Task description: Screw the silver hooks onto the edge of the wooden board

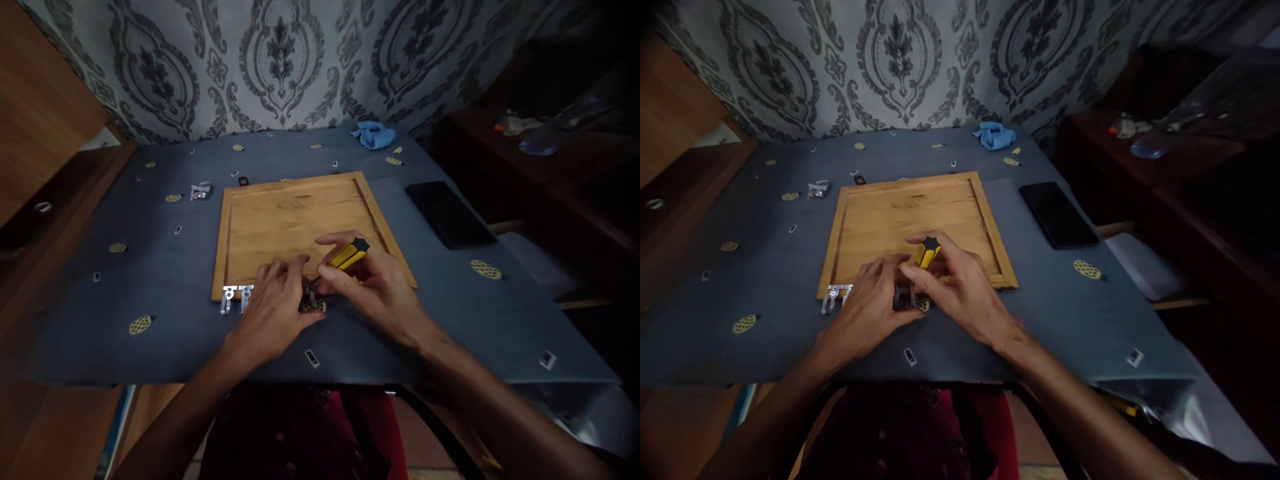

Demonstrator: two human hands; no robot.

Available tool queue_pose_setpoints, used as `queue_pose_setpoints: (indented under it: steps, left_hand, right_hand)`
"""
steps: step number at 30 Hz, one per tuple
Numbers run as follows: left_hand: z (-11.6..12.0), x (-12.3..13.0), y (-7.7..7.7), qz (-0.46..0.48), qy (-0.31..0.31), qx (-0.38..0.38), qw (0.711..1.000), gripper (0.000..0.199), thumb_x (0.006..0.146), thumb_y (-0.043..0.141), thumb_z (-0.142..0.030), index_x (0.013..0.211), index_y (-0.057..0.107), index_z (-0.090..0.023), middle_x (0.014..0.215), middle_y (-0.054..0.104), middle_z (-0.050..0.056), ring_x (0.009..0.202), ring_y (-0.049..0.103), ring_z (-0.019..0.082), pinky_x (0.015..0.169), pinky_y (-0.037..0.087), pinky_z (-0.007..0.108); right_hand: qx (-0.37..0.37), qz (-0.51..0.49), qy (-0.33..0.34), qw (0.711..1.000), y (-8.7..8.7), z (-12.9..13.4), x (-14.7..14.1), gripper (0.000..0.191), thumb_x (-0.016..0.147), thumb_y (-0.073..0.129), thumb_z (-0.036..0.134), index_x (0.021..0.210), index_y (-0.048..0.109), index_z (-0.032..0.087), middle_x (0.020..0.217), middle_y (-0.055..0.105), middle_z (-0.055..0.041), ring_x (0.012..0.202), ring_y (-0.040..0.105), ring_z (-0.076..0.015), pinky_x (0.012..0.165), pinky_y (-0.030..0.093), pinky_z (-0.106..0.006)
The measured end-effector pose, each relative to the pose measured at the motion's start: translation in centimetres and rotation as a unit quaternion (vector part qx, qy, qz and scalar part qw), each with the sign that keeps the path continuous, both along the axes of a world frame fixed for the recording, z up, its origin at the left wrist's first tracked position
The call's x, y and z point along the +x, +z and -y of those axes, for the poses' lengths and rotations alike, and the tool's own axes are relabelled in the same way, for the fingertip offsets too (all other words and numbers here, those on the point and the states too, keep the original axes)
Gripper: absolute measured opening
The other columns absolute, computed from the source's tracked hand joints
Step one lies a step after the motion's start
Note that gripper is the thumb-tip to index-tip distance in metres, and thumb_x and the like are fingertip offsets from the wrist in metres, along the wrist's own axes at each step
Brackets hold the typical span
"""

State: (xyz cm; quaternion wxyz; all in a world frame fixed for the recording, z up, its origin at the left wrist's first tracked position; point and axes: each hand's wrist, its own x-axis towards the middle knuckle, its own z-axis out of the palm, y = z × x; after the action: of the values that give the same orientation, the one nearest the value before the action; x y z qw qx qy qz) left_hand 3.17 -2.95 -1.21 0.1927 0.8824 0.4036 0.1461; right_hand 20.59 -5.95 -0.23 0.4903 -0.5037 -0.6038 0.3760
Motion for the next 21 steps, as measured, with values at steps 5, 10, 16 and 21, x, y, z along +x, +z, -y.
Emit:
queue_pose_setpoints:
  steps: [5,10,16,21]
  left_hand:
    - [0.0,-0.1,-0.2,0.016,0.004,-0.001,1.000,0.070,0.079,0.080,-0.032,0.134,0.038,-0.020,0.119,0.062,0.011,0.115,0.057,0.034,0.096,0.046,0.052]
    - [0.0,-0.1,-0.1,0.012,-0.005,-0.006,1.000,0.073,0.079,0.080,-0.030,0.137,0.038,-0.018,0.121,0.062,0.012,0.115,0.056,0.034,0.097,0.046,0.051]
    - [0.0,-0.1,0.0,0.011,-0.001,-0.010,1.000,0.072,0.078,0.082,-0.031,0.135,0.041,-0.016,0.121,0.062,0.013,0.115,0.056,0.034,0.097,0.046,0.050]
    - [0.0,0.0,0.0,0.013,0.007,-0.018,1.000,0.071,0.078,0.081,-0.030,0.135,0.039,-0.020,0.122,0.062,0.012,0.117,0.057,0.033,0.100,0.045,0.051]
  right_hand:
    - [0.013,0.020,0.032,0.999,1.8,0.7,0.8,0.039,0.097,0.057,0.045,0.130,0.058,0.024,0.122,0.064,-0.0091,0.065,0.068,-0.0091,0.060,0.060,-0.023]
    - [0.019,0.063,0.056,0.996,2.1,0.4,1.0,0.038,0.097,0.058,0.043,0.130,0.059,0.025,0.112,0.069,-0.0055,0.051,0.056,-0.0049,0.046,0.051,-0.018]
    - [0.062,0.061,0.011,0.996,2.0,0.1,0.6,0.019,0.095,0.062,0.040,0.096,0.066,0.021,0.085,0.070,-0.0007,0.051,0.054,-0.0072,0.045,0.046,-0.020]
    - [0.075,0.075,-0.033,0.994,2.0,0.4,0.4,0.021,0.095,0.061,0.039,0.087,0.067,0.020,0.074,0.065,0.0006,0.050,0.056,-0.0082,0.047,0.046,-0.022]
